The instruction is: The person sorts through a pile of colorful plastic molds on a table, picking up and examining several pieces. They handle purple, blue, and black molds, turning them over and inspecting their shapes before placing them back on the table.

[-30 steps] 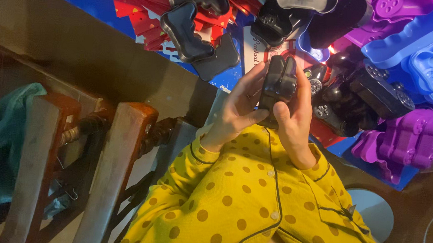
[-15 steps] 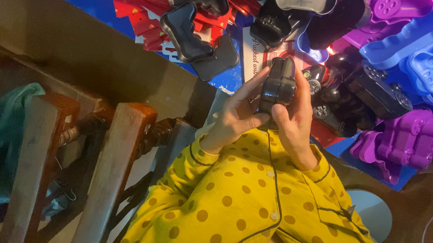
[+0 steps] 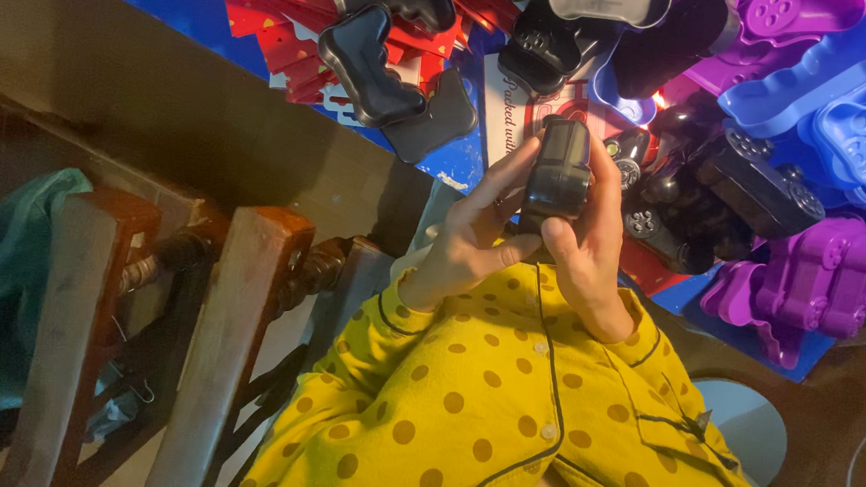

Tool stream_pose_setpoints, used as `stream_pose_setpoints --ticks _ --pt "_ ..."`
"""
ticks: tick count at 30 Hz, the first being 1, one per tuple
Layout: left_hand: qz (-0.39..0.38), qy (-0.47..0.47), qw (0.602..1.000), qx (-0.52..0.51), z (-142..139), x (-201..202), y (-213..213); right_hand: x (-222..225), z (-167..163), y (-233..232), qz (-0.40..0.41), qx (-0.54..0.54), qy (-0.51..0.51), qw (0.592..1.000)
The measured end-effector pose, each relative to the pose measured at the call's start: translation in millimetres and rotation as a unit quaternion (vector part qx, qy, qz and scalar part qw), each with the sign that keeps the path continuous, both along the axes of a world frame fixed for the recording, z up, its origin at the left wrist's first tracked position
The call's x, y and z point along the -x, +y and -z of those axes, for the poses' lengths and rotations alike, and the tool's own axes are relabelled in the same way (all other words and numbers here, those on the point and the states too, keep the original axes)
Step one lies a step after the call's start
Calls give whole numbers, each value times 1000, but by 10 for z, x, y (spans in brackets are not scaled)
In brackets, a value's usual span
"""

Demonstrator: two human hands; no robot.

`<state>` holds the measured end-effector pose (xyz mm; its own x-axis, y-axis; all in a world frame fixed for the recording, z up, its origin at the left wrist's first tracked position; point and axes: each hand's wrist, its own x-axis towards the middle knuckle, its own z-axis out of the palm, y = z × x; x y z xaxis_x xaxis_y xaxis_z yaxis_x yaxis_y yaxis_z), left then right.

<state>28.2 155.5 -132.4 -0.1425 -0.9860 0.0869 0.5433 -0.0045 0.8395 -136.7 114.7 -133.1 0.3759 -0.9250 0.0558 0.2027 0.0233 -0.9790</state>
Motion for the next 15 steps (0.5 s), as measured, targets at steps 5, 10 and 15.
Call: stream_pose_setpoints --ticks 5,10,15 --pt "13 11 1000 -7 49 17 -6 39 13 12 -15 2 11 1000" --pt "-8 -54 998 37 74 47 -20 33 30 10 -37 8 13 999" --pt "-40 -218 973 61 63 71 -24 0 32 32 -62 23 27 997"
